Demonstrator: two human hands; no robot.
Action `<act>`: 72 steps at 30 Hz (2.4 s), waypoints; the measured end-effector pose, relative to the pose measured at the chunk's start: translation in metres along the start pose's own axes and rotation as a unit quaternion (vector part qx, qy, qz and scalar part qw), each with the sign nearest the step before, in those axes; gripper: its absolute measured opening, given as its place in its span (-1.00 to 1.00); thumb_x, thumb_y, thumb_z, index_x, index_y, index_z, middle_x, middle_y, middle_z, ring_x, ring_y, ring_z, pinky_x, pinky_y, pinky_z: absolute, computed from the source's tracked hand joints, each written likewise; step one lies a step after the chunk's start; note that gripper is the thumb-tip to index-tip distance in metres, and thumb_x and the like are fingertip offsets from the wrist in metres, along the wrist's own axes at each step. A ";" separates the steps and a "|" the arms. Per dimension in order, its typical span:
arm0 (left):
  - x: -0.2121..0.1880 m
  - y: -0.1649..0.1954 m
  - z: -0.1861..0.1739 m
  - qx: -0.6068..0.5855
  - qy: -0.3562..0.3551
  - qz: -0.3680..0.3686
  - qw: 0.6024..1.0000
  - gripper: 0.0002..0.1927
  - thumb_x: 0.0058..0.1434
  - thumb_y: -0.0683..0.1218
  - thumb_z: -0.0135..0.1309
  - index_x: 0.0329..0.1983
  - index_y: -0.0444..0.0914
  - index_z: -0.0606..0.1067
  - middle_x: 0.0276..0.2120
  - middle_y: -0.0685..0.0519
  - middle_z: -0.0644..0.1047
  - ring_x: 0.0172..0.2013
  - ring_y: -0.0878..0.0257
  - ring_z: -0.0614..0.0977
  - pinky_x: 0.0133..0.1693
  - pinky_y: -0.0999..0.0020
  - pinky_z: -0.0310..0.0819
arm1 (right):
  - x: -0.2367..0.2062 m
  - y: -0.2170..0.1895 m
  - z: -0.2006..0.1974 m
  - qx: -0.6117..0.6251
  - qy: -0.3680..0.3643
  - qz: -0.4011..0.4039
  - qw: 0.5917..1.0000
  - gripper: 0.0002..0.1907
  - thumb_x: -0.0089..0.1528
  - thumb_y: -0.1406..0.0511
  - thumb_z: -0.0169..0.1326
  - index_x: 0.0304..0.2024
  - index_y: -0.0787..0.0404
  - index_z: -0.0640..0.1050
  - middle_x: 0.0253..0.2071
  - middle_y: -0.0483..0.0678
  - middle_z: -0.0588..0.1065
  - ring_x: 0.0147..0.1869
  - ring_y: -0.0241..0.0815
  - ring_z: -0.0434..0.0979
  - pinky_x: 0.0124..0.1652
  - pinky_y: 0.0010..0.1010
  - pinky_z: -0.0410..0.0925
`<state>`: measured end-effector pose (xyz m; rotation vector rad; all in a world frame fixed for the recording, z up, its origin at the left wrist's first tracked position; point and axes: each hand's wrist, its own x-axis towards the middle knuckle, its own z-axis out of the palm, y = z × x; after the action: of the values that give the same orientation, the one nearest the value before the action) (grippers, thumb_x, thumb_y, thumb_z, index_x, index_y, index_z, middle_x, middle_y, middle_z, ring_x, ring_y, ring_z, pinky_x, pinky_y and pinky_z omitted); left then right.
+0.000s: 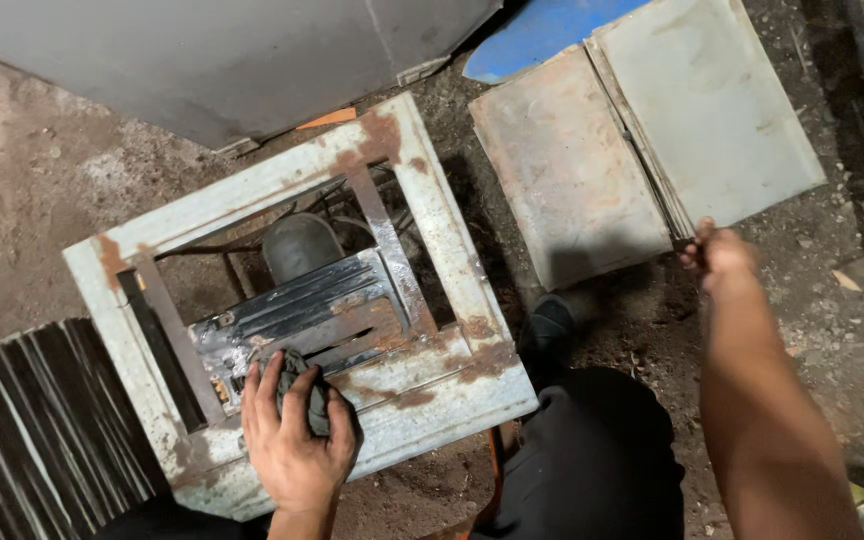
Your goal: The person sits on a low stool and repeatedly wipes rectangular metal sheets with a cloth, flipping each sheet to treat both sides. The person places finished sheets onto a growing stack to the left.
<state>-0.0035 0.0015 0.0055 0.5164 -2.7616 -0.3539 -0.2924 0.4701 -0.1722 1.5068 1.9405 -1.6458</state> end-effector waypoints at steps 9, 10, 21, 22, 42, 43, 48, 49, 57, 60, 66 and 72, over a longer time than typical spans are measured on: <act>0.001 0.001 -0.009 -0.023 0.009 0.001 1.000 -0.67 0.15 -0.07 0.15 -0.01 -0.21 0.57 0.24 -0.17 0.45 0.31 -0.26 0.41 0.34 -0.12 0.25 | -0.081 -0.106 -0.042 0.185 -0.125 -0.135 0.965 -0.45 0.33 0.37 0.13 0.36 0.23 0.33 0.02 0.09 0.48 -0.07 -0.04 0.70 -0.30 -0.65 0.59; 0.001 0.001 -0.010 -0.023 0.004 0.001 1.000 -0.65 0.14 -0.07 0.15 0.01 -0.20 0.55 0.25 -0.17 0.44 0.32 -0.25 0.40 0.35 -0.12 0.23 | -0.096 -0.110 -0.047 0.176 -0.152 -0.170 0.958 -0.44 0.30 0.38 0.11 0.35 0.17 0.32 0.02 0.09 0.50 -0.12 -0.01 0.66 -0.41 -0.66 0.48; -0.017 -0.059 -0.062 -0.145 -0.058 -0.037 0.987 -0.41 0.03 -0.03 0.30 0.11 -0.33 0.44 0.07 -0.26 0.47 0.09 -0.26 0.46 0.08 -0.10 0.31 | -0.265 -0.055 -0.083 0.097 -0.401 -0.234 0.880 -0.31 0.19 0.42 0.18 0.39 0.06 0.42 0.19 -0.03 0.52 0.15 -0.01 0.62 -0.18 0.07 0.54; -0.018 -0.066 -0.066 -0.194 -0.051 -0.088 0.976 -0.49 0.13 -0.03 0.27 0.09 -0.33 0.44 0.01 -0.25 0.49 0.04 -0.20 0.51 0.07 -0.01 0.38 | -0.270 -0.037 -0.073 0.085 -0.394 -0.196 0.894 -0.30 0.16 0.42 0.17 0.38 0.05 0.43 0.15 -0.07 0.54 0.12 -0.05 0.62 -0.18 0.04 0.52; -0.013 0.126 -0.013 -0.236 0.005 0.141 0.962 -0.37 -0.14 -0.13 0.15 0.11 -0.05 0.42 0.09 -0.23 0.52 -0.02 -0.19 0.59 -0.09 -0.26 0.44 | -0.264 0.091 0.061 -0.086 -0.340 -0.282 0.893 -0.28 0.41 -0.16 -0.16 0.33 0.27 0.34 0.13 0.25 0.48 0.22 0.35 0.41 0.13 0.01 0.33; -0.019 0.127 0.001 -0.217 -0.003 0.151 0.964 -0.36 -0.12 -0.14 0.13 0.13 -0.01 0.43 0.06 -0.21 0.52 -0.05 -0.17 0.59 -0.10 -0.21 0.46 | -0.262 0.093 0.062 0.048 -0.410 -0.193 0.890 -0.29 0.41 -0.16 -0.18 0.35 0.20 0.39 0.23 0.15 0.48 0.29 0.27 0.37 0.17 -0.02 0.33; -0.007 0.051 0.023 0.006 -0.086 0.128 0.988 -0.92 0.14 -0.16 0.09 -0.30 -0.13 0.55 -0.35 0.01 0.57 -0.28 0.03 0.62 -0.35 -0.02 0.47 | -0.290 0.085 0.052 -0.347 -0.176 -0.418 0.821 -0.34 0.41 -0.11 -0.14 0.24 0.31 0.35 0.01 0.42 0.52 0.12 0.50 0.48 0.06 0.14 0.33; 0.001 0.016 0.016 -0.009 -0.032 0.114 0.993 -0.91 0.12 -0.21 0.04 -0.36 -0.19 0.55 -0.46 0.00 0.54 -0.42 0.07 0.57 -0.42 0.09 0.47 | -0.298 0.081 0.052 -0.350 -0.176 -0.414 0.821 -0.34 0.41 -0.10 -0.13 0.24 0.31 0.35 0.01 0.41 0.52 0.12 0.49 0.49 0.06 0.14 0.33; 0.032 -0.028 0.031 0.131 0.051 -0.151 0.979 -0.55 0.17 -0.01 0.06 0.05 -0.38 0.47 -0.20 -0.15 0.55 -0.30 0.09 0.55 -0.28 0.09 0.45 | -0.318 0.078 0.058 -0.319 -0.169 -0.420 0.833 -0.33 0.43 -0.04 -0.13 0.31 0.38 0.26 0.02 0.48 0.48 0.10 0.52 0.47 0.05 0.15 0.33; 0.024 0.083 0.055 0.016 -0.016 0.040 0.999 -0.82 0.23 -0.08 -0.02 -0.17 -0.18 0.55 -0.25 -0.04 0.55 -0.25 0.04 0.58 -0.27 -0.04 0.41 | -0.306 0.084 0.056 -0.324 -0.161 -0.418 0.834 -0.35 0.44 -0.03 -0.13 0.34 0.36 0.26 0.01 0.48 0.49 0.09 0.53 0.47 0.05 0.16 0.33; 0.049 0.066 0.043 -0.100 -0.047 0.200 0.974 -0.68 0.10 -0.15 0.05 -0.08 -0.03 0.59 -0.27 0.04 0.55 -0.16 0.06 0.59 -0.15 0.08 0.46 | -0.297 0.090 0.053 -0.317 -0.162 -0.478 0.803 -0.48 0.45 0.04 -0.16 0.26 0.29 0.34 -0.03 0.41 0.53 0.05 0.49 0.51 -0.04 0.18 0.37; 0.102 -0.061 0.035 0.030 0.117 -0.074 0.990 -0.68 0.17 -0.02 0.05 -0.05 -0.26 0.48 -0.27 -0.08 0.50 -0.34 -0.01 0.59 -0.39 0.04 0.49 | -0.304 0.088 0.055 -0.326 -0.169 -0.448 0.815 -0.48 0.47 0.04 -0.19 0.21 0.33 0.35 -0.02 0.39 0.52 0.03 0.42 0.52 -0.03 0.13 0.36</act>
<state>-0.0870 -0.0862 -0.0183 0.7302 -2.5207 -0.2287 -0.1076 0.2431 -0.0406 -0.0090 2.7303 -1.0783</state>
